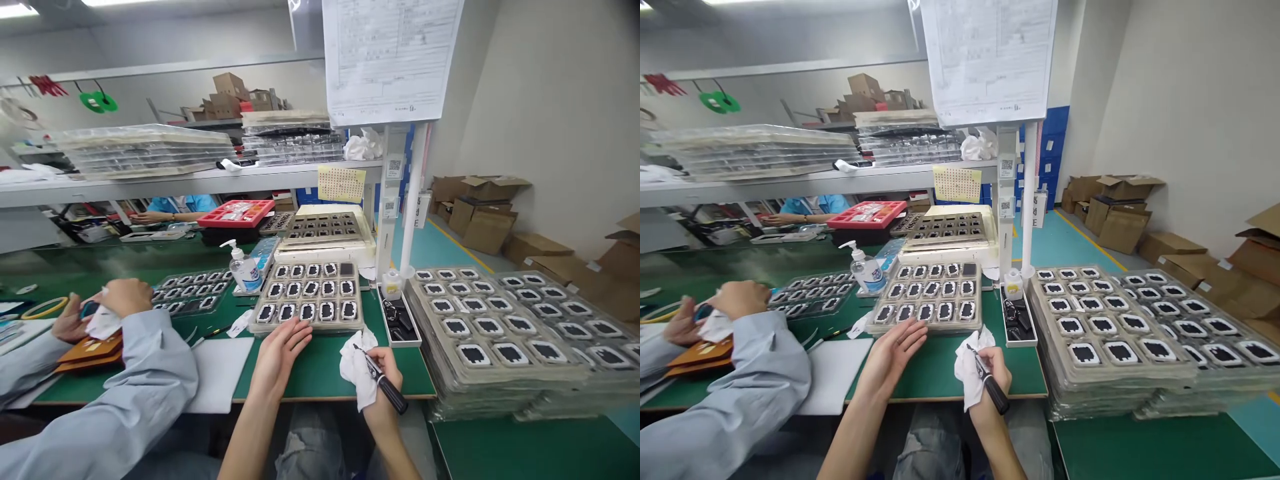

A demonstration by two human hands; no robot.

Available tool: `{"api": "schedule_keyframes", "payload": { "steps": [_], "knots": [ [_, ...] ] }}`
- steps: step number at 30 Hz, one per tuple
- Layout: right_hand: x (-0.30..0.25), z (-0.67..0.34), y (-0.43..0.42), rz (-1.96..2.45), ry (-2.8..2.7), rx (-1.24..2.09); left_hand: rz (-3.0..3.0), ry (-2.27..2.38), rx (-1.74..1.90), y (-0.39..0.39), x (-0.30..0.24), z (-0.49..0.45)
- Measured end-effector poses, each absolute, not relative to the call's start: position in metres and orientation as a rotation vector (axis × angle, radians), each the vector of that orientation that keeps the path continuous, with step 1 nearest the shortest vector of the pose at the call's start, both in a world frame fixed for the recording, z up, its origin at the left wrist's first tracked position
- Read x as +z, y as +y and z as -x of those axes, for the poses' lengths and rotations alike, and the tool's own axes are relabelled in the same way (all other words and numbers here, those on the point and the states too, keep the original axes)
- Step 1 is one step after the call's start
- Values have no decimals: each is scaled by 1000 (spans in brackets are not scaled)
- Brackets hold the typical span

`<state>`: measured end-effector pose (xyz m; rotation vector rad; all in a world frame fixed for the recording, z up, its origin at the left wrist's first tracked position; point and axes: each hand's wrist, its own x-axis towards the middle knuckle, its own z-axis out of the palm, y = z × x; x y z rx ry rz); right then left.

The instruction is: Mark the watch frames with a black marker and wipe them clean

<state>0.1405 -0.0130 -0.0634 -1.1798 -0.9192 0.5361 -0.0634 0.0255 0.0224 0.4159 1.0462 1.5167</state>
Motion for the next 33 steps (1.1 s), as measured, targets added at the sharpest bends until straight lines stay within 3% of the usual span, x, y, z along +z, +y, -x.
{"api": "schedule_keyframes", "payload": {
  "steps": [15,33],
  "knots": [
    [-57,-141,-17,1175,-974,515,-305,977,1549,20,7,57],
    [-49,-145,-20,1209,-1046,440,-547,1112,1650,70,57,60]
  ]
}}
